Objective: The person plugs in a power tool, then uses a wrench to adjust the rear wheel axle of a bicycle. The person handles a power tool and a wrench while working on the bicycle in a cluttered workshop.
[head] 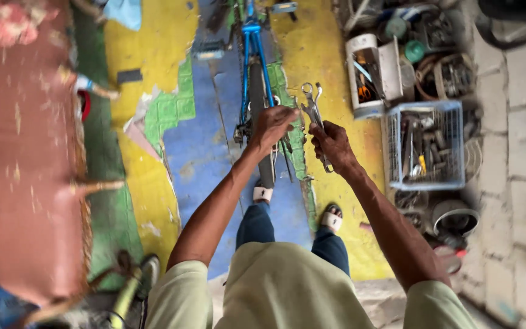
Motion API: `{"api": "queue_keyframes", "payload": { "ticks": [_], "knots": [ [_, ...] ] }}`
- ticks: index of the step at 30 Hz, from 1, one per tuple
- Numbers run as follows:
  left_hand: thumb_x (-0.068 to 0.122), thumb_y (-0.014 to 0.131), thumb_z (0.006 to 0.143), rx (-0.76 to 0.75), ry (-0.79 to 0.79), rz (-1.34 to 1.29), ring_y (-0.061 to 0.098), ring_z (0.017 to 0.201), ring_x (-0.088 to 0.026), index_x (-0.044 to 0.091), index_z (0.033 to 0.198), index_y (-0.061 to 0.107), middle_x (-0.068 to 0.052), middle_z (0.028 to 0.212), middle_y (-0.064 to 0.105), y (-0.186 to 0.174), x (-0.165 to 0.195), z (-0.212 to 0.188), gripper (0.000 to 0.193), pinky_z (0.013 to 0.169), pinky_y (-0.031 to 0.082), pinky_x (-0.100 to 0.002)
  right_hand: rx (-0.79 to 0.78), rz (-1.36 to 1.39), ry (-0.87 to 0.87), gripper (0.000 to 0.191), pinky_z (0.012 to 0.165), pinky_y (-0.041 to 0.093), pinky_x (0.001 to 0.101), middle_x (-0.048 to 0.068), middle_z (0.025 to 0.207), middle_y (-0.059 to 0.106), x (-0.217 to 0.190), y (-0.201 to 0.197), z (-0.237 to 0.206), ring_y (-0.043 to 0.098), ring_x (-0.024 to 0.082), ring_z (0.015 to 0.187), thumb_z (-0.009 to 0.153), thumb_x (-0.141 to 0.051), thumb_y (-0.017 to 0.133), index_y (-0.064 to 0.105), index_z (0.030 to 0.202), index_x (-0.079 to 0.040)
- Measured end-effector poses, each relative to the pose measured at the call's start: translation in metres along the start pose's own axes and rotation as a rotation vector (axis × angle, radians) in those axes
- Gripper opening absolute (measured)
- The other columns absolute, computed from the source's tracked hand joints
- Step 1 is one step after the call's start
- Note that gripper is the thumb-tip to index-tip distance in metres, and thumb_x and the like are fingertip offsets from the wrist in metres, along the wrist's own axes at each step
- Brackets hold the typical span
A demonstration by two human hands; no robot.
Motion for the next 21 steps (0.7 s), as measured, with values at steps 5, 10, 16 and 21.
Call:
{"api": "queue_keyframes", "payload": {
  "ticks": [5, 10, 16, 21],
  "knots": [
    [0.024, 0.076, 0.094, 0.39, 0.141, -0.248, 0.073, 0.078, -0.018, -0.003, 0.107, 0.076, -0.014, 0.098, 0.077, -0.006, -0.019, -0.047, 0.03, 0.064, 0.063, -0.029, -0.101, -0.005, 0.004, 0.035, 0.05, 0.046, 0.0301, 0.001, 0.067, 0.054, 0.014, -0.032, -0.014, 0.049, 0.01, 0.054, 0.1, -0.036, 0.065, 0.063, 0.094, -0.001],
    [0.02, 0.069, 0.096, 0.642, -0.024, -0.047, 0.073, 0.073, -0.018, 0.005, 0.111, 0.071, -0.01, 0.098, 0.076, 0.009, -0.047, -0.093, 0.021, 0.057, 0.06, -0.03, -0.162, -0.095, 0.028, 0.034, 0.05, 0.046, 0.0291, 0.001, 0.066, 0.052, 0.028, -0.061, -0.03, 0.048, 0.01, 0.053, 0.102, -0.036, 0.062, 0.062, 0.093, -0.002],
    [0.025, 0.077, 0.088, 0.784, -0.079, 0.176, 0.073, 0.084, -0.026, 0.002, 0.119, 0.065, -0.016, 0.111, 0.073, 0.018, -0.073, -0.112, 0.04, 0.078, 0.058, -0.038, -0.199, 0.004, 0.042, 0.035, 0.05, 0.045, 0.0296, 0.0, 0.067, 0.053, 0.054, -0.064, -0.03, 0.047, 0.01, 0.053, 0.103, -0.035, 0.061, 0.06, 0.092, -0.001],
    [0.035, 0.082, 0.087, 0.705, -0.085, 0.453, 0.058, 0.121, -0.035, 0.001, 0.135, 0.054, -0.021, 0.13, 0.061, 0.021, -0.095, -0.101, 0.065, 0.104, 0.047, -0.046, -0.148, 0.047, 0.114, 0.03, 0.048, 0.042, 0.031, 0.003, 0.065, 0.052, 0.091, -0.05, -0.034, 0.046, 0.012, 0.051, 0.101, -0.029, 0.061, 0.064, 0.091, -0.001]
  ]
}}
Point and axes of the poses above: each hand's wrist, its own z-axis towards the middle knuckle, its own y-axis out of the palm, x = y × z, the point moved 5 cm from there along z, towards the middle knuckle
